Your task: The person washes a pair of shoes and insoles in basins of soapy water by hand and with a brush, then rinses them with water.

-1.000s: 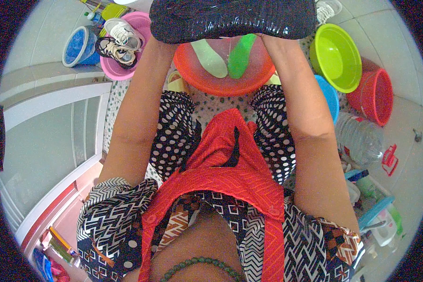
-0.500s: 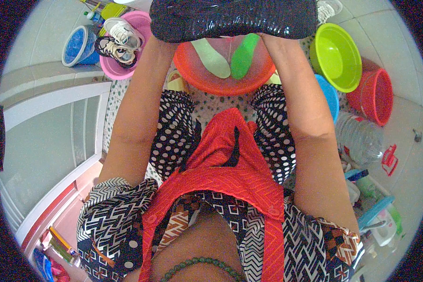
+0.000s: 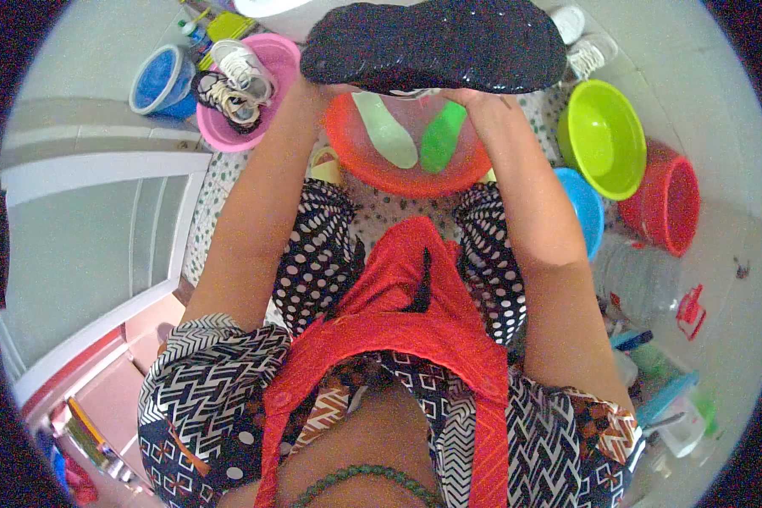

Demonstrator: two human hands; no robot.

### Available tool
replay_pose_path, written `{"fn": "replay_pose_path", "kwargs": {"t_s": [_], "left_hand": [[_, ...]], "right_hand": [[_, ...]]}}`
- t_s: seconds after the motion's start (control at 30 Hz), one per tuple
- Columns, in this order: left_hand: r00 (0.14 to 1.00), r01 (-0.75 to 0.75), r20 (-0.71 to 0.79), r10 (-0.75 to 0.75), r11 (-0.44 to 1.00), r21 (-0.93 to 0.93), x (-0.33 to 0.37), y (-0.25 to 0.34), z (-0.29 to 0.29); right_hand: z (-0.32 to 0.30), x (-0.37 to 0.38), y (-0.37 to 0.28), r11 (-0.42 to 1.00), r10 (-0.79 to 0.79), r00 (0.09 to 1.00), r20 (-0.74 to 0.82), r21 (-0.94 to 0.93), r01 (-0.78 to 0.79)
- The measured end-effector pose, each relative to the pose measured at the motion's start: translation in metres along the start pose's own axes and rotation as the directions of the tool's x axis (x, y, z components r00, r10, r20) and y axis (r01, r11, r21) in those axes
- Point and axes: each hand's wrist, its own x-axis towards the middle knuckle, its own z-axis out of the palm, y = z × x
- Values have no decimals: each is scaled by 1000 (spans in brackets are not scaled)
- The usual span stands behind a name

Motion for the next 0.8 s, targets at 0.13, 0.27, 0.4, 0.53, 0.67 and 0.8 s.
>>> {"fn": "replay_pose_path", "kwargs": {"t_s": [0.13, 0.27, 0.4, 0.53, 0.67, 0.8], "left_hand": [[944, 126, -286, -168, 979, -159, -13, -10, -52], [609, 106, -540, -581, 734, -671, -28, 29, -42], [543, 229, -752, -375, 927, -297, -84, 45, -81], [607, 159, -733, -308, 950, -268, -146, 14, -138], [705, 82, -687, -176, 982, -167, -160, -11, -144], [654, 95, -742, 147, 957, 273, -164, -36, -216]], "right_hand": [[17, 2, 47, 984, 172, 967, -186, -11, -177], [15, 21, 64, 930, 326, 925, -197, 241, -276], [31, 75, 124, 950, 276, 957, -89, 179, -257], [51, 135, 200, 810, 408, 912, -52, 482, -335], [-21, 219, 243, -108, 441, 821, 364, 929, -354], [-11, 245, 316, 900, 214, 971, -106, 408, -154]]}}
